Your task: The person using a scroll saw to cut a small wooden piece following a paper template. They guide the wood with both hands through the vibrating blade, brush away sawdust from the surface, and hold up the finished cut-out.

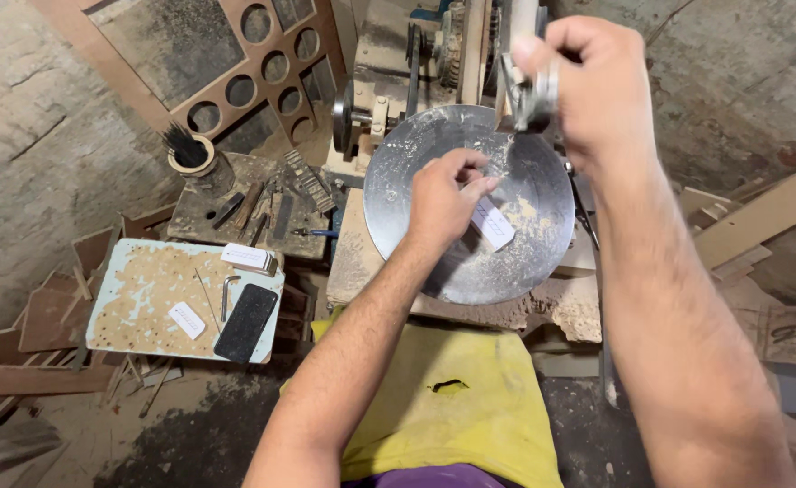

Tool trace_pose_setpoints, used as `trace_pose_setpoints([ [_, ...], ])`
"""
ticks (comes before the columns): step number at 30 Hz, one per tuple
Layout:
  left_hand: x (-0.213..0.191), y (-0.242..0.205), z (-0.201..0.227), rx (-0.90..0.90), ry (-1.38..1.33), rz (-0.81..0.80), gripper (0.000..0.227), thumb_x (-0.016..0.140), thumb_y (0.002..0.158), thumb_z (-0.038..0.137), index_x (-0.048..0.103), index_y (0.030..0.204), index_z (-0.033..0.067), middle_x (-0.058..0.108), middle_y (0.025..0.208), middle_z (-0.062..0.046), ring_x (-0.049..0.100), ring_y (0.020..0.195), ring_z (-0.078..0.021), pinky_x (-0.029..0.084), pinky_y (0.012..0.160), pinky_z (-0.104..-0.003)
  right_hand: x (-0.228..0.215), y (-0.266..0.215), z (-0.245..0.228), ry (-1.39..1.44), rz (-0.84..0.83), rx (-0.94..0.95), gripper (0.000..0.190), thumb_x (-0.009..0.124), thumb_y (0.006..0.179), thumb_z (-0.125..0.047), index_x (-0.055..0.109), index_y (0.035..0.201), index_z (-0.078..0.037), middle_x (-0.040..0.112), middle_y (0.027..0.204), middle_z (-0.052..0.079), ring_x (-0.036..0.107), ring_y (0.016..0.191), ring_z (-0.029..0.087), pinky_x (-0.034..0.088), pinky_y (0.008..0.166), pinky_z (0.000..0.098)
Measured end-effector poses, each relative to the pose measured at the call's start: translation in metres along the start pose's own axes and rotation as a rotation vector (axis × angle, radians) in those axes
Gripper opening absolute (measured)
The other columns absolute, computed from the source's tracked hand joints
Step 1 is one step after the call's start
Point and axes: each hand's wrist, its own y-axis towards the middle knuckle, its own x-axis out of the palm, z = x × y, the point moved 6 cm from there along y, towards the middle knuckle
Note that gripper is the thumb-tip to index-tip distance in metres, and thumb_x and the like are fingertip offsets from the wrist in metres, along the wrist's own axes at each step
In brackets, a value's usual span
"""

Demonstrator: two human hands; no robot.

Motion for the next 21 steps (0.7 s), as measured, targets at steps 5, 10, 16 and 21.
trace_pose_setpoints([
  [5,-0.009,-0.005,0.002,0.014,-0.024,0.001,0.042,0.085,0.08,0.01,0.07,0.119,0.0089,0.074,0.089,-0.002,0.069,0.084,-0.0114,0.059,0.079,-0.029,0.0,-0.095,-0.013,-0.598,0.086,-0.873,0.019,0.092,0.087,-0.012,0.082,0.104,-0.013,0.067,0.094,0.005,0.062,0.085,0.017,0.052,0.062,0.0273],
  [10,-0.004,-0.004,0.006,-0.035,-0.131,-0.063,0.053,0.081,0.082,0.01,0.063,0.131,0.0119,0.074,0.084,0.001,0.072,0.078,-0.0091,0.062,0.075,-0.027,0.003,-0.127,0.034,-0.846,0.131,-0.903,0.041,0.083,0.078,0.002,0.082,0.117,-0.01,0.071,0.103,0.008,0.064,0.094,0.025,0.053,0.082,0.0407],
  [16,-0.01,0.005,0.02,0.114,-0.065,0.008,0.06,0.086,0.077,0.009,0.066,0.132,0.0168,0.071,0.081,-0.001,0.069,0.077,-0.0147,0.059,0.074,-0.031,0.013,-0.131,0.037,-0.855,0.103,-0.946,0.034,0.095,0.081,-0.006,0.079,0.111,-0.004,0.068,0.097,0.007,0.062,0.085,0.025,0.052,0.076,0.0388],
  [21,-0.004,0.012,0.018,0.178,-0.034,0.048,0.046,0.089,0.072,0.01,0.069,0.114,0.0141,0.071,0.079,-0.001,0.068,0.079,-0.0163,0.057,0.076,-0.033,0.015,-0.133,0.033,-0.802,0.067,-0.934,0.035,0.093,0.081,-0.001,0.076,0.112,-0.003,0.067,0.097,0.008,0.064,0.087,0.029,0.054,0.077,0.0399],
])
